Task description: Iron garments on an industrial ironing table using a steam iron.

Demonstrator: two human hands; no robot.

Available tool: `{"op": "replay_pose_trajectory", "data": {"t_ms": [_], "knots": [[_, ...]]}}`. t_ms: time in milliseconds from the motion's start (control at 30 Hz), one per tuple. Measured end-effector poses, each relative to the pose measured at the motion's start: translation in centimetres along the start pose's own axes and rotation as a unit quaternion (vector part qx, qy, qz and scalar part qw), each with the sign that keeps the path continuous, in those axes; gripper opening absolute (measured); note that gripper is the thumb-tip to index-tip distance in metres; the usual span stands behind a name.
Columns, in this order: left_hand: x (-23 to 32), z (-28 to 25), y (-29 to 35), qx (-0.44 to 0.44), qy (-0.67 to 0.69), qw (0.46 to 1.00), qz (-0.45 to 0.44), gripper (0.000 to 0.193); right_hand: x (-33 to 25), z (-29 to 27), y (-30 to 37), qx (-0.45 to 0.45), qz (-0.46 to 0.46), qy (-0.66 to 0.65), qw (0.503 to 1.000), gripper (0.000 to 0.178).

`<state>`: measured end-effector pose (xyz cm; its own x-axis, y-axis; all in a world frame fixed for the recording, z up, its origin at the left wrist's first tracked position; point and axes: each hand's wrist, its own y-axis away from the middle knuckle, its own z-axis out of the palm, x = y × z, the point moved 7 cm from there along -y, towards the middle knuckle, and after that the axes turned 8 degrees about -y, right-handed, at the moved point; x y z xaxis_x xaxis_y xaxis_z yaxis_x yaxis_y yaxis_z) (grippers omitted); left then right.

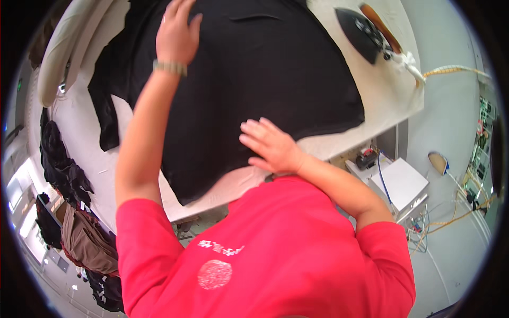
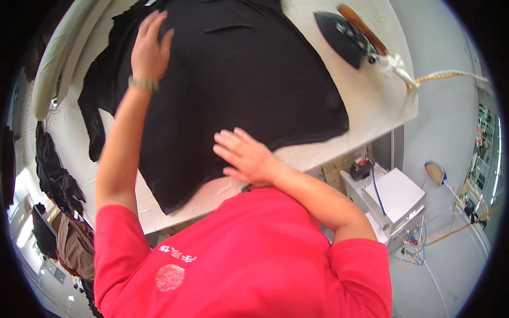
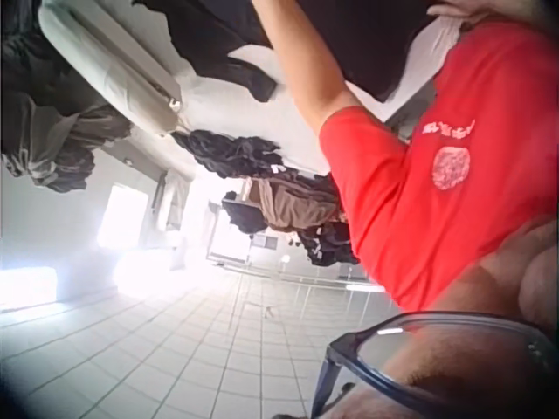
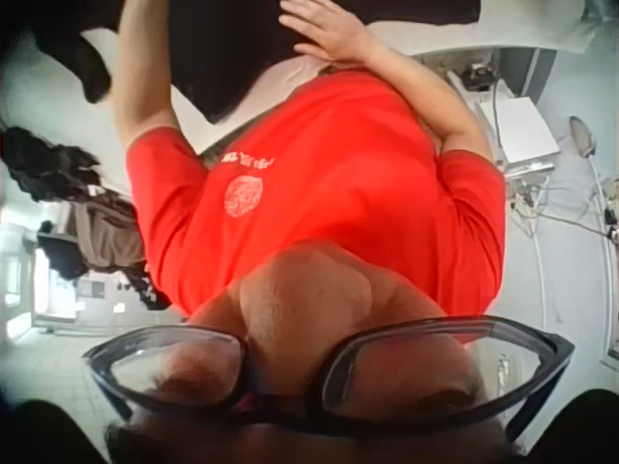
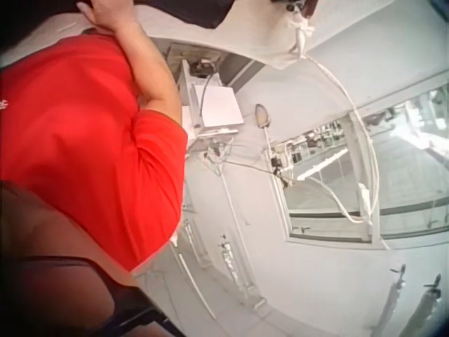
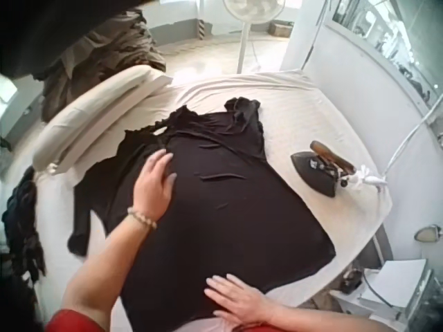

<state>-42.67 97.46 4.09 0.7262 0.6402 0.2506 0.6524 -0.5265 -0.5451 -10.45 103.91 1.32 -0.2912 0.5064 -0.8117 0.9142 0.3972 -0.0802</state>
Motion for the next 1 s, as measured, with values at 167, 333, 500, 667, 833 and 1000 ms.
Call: {"op": "replay_pose_trajectory", "data": {"t_ms": [167,333,500,667,833,1000], "knots": [[14.9,-5.2,17.5,-0.178,0.093,0.976,-0.085,0.054,6.7,-14.5,11.2,0.362,0.177,0.203,0.892,0.043],[19.8,-4.2,23.6,-0.204,0.02,0.974,-0.099,0.064,13.9,-19.2,22.5,0.322,0.512,0.054,0.794,0.028],[20.8,-3.1,24.0,-0.225,-0.069,0.97,-0.062,0.069,15.8,-18.0,23.8,0.191,0.554,-0.208,0.783,0.029],[21.6,-3.2,24.3,-0.248,-0.125,0.96,-0.035,0.071,16.7,-20.6,24.8,0.231,0.376,-0.191,0.877,0.031],[22.7,-4.0,24.7,-0.223,-0.148,0.963,-0.009,0.064,17.4,-19.1,25.0,0.175,0.379,-0.052,0.907,0.025],[25.7,-6.1,25.3,-0.134,-0.033,0.988,-0.062,0.048,8.9,-20.1,20.6,0.211,0.183,0.212,0.936,0.027]]}}
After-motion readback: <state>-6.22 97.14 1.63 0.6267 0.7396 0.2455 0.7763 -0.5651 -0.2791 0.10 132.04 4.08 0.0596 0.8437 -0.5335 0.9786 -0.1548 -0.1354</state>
